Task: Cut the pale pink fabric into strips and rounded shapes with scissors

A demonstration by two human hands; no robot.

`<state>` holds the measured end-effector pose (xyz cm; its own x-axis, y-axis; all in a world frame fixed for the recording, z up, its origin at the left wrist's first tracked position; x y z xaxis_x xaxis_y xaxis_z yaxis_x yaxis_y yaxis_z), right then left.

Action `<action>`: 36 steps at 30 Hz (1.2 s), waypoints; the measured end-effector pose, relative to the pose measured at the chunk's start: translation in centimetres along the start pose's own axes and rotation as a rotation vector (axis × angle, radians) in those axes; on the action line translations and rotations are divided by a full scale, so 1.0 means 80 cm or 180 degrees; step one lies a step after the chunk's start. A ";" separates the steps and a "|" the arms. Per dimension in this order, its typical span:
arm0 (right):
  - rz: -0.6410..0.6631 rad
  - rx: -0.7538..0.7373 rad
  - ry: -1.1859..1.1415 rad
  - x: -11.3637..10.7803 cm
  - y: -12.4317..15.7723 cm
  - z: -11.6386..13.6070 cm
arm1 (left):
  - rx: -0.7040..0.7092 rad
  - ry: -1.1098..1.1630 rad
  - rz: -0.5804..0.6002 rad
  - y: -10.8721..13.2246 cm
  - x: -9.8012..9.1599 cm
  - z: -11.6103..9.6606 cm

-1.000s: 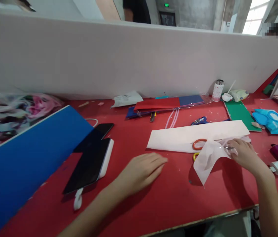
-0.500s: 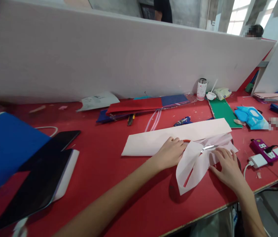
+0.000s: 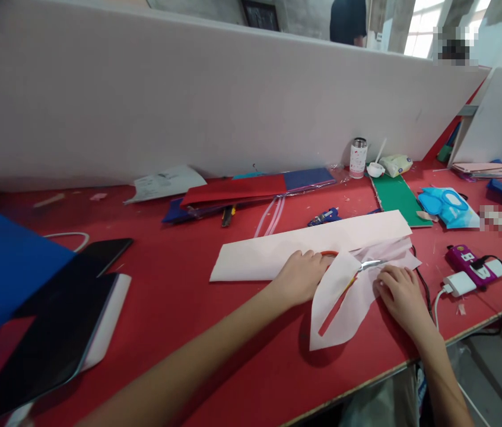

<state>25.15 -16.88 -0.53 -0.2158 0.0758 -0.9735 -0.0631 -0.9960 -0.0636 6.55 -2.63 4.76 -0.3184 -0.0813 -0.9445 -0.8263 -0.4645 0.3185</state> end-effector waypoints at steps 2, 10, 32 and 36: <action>0.0012 0.0013 0.0021 0.000 -0.001 0.003 | 0.0024 -0.0017 0.0025 -0.001 -0.002 -0.003; -0.0073 0.0148 0.0041 0.005 -0.002 0.008 | 0.0095 -0.0041 0.0158 -0.001 0.003 -0.006; -0.0191 0.0079 -0.0172 0.006 0.016 0.044 | 0.0069 -0.0335 0.0245 0.009 -0.007 0.000; -0.0214 0.0090 -0.0176 0.007 0.015 0.046 | 0.0049 -0.0597 0.0309 0.010 -0.010 -0.008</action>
<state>21.37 -17.87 -0.34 -0.2637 0.1458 -0.9535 -0.1065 -0.9869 -0.1215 6.42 -3.53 5.71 -0.4766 0.0411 -0.8781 -0.7940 -0.4488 0.4099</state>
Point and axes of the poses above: each hand's wrist, its own y-axis away from the middle knuckle, its own x-axis out of the palm, z = x × y, the point moved 2 cm from there along -y, towards the middle knuckle, and after that the axes turned 15 degrees about z, right-handed, at the moved point
